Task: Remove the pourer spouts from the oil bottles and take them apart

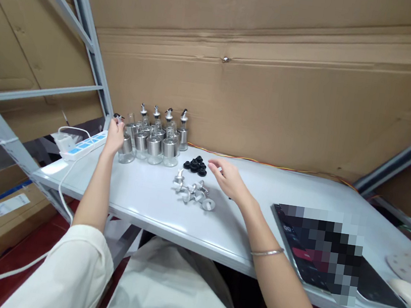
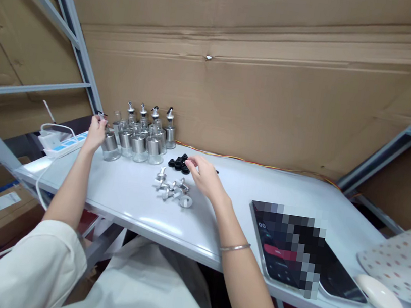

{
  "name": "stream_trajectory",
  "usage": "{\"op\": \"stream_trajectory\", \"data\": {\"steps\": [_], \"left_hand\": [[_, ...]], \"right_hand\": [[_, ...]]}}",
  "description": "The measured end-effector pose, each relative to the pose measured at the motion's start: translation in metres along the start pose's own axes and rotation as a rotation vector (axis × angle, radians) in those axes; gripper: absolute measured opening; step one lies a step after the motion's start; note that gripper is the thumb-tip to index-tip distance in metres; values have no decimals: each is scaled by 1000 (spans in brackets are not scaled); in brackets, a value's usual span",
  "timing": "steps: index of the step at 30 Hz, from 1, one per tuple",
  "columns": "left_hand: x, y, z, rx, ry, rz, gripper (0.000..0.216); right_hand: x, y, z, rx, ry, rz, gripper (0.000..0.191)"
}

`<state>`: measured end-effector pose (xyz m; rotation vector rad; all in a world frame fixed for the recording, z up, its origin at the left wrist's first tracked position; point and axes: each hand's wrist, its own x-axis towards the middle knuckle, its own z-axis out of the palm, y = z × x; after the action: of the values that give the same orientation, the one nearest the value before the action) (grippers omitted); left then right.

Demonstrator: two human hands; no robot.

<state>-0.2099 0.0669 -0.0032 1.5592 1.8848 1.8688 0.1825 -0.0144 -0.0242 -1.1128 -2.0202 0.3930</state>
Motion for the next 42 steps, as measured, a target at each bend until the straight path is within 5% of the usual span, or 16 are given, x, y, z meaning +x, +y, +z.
{"op": "stream_trajectory", "data": {"steps": [12, 22, 27, 32, 42], "left_hand": [[-131, 91, -30, -378, -517, 91, 33], [-205, 162, 10, -620, -978, 81, 43], [-244, 187, 38, -813, -1003, 25, 51], [-259, 198, 42, -728, -979, 69, 52], [-274, 192, 57, -655, -741, 86, 67]], "right_hand": [[-12, -31, -25, 153, 127, -30, 26], [-65, -89, -33, 402, 188, -108, 28], [-75, -94, -30, 436, 231, -108, 29], [-80, -90, -33, 434, 231, -95, 23], [-75, -83, -26, 474, 220, -118, 24]]}}
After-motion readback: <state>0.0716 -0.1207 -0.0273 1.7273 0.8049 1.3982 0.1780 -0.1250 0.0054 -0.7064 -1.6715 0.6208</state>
